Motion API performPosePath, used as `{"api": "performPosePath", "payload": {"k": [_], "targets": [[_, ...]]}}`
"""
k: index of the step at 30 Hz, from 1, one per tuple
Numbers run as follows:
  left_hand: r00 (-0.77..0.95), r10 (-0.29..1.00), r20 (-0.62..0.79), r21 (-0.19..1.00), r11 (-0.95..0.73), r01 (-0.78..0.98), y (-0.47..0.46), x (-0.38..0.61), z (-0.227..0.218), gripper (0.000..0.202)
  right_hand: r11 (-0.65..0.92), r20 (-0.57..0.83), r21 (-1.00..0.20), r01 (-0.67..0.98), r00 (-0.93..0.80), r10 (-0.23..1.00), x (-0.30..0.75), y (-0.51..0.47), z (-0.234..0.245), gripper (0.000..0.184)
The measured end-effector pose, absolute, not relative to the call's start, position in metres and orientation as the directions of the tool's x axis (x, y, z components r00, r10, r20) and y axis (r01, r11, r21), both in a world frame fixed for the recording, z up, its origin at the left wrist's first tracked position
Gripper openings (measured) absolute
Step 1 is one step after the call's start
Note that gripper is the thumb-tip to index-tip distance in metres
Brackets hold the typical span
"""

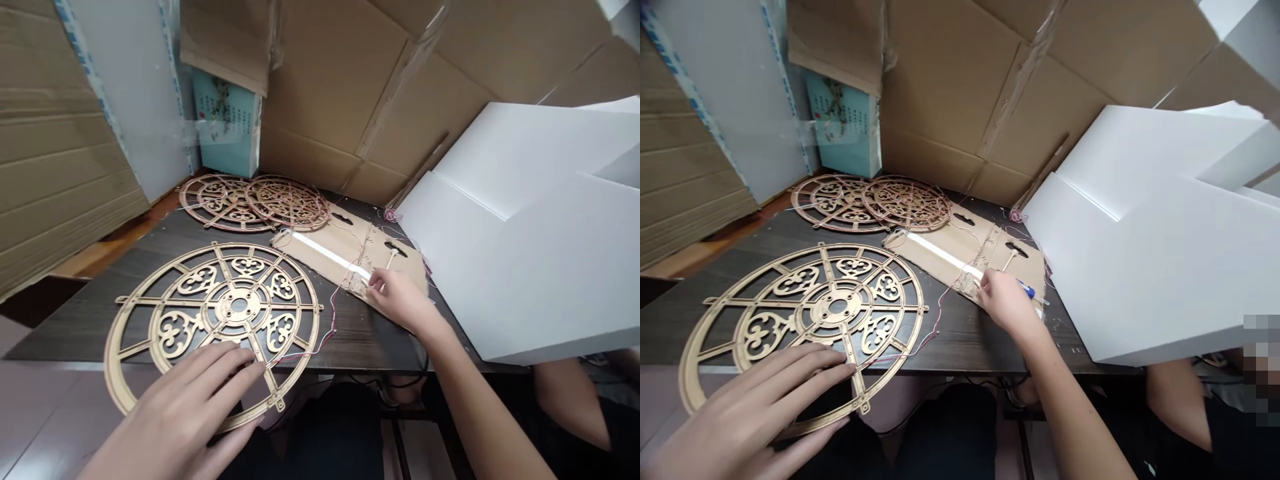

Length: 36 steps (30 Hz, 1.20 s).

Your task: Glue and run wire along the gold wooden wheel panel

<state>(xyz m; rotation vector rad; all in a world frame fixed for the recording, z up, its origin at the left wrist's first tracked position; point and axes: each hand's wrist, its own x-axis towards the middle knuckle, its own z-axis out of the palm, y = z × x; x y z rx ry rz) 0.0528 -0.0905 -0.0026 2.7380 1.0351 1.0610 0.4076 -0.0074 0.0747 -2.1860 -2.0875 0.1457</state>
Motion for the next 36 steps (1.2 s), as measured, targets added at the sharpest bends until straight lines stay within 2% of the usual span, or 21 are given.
{"api": "performPosePath", "payload": {"k": [3,10,12,13,15,16,19,21,27,36], "targets": [[0.593,0.615,0.520,0.245,-0.772,0.586,-0.093,0.055,0.001,0.038,-0.071,0.007,-0.102,0.992,0.072,0.997,0.415,0.001,0.071,0.010],[0.602,0.578,0.551,0.243,-0.801,0.548,-0.092,0.061,0.011,0.024,-0.101,0.076,-0.023,0.995,0.102,0.992,0.394,-0.008,0.082,0.013],[0.599,0.576,0.556,0.248,-0.803,0.542,-0.093,0.061,0.013,0.025,-0.024,0.081,-0.078,0.997,0.030,0.996,0.378,-0.023,0.092,0.013],[0.601,0.577,0.553,0.255,-0.804,0.537,-0.093,0.061,0.013,0.026,0.063,0.093,-0.168,0.984,-0.048,0.995,0.369,-0.031,0.097,0.013],[0.608,0.577,0.545,0.259,-0.806,0.532,-0.094,0.061,0.015,0.026,0.168,0.211,-0.207,0.964,-0.124,0.970,0.353,-0.045,0.106,0.011],[0.613,0.577,0.540,0.257,-0.806,0.532,-0.094,0.061,0.015,0.025,0.239,0.220,-0.273,0.932,-0.181,0.958,0.346,-0.051,0.109,0.011],[0.616,0.587,0.526,0.259,-0.800,0.541,-0.093,0.063,0.017,0.021,0.399,0.170,-0.511,0.762,-0.365,0.915,0.327,-0.064,0.112,0.011],[0.613,0.592,0.523,0.272,-0.798,0.538,-0.093,0.064,0.018,0.021,0.435,0.156,-0.596,0.675,-0.433,0.888,0.317,-0.070,0.109,0.016],[0.612,0.591,0.526,0.282,-0.800,0.530,-0.094,0.065,0.019,0.017,0.434,0.126,-0.638,0.636,-0.470,0.874,0.295,-0.079,0.090,0.024],[0.617,0.588,0.523,0.272,-0.802,0.532,-0.094,0.065,0.019,0.016,0.369,0.045,-0.674,0.640,-0.463,0.885,0.289,-0.076,0.083,0.013]]}}
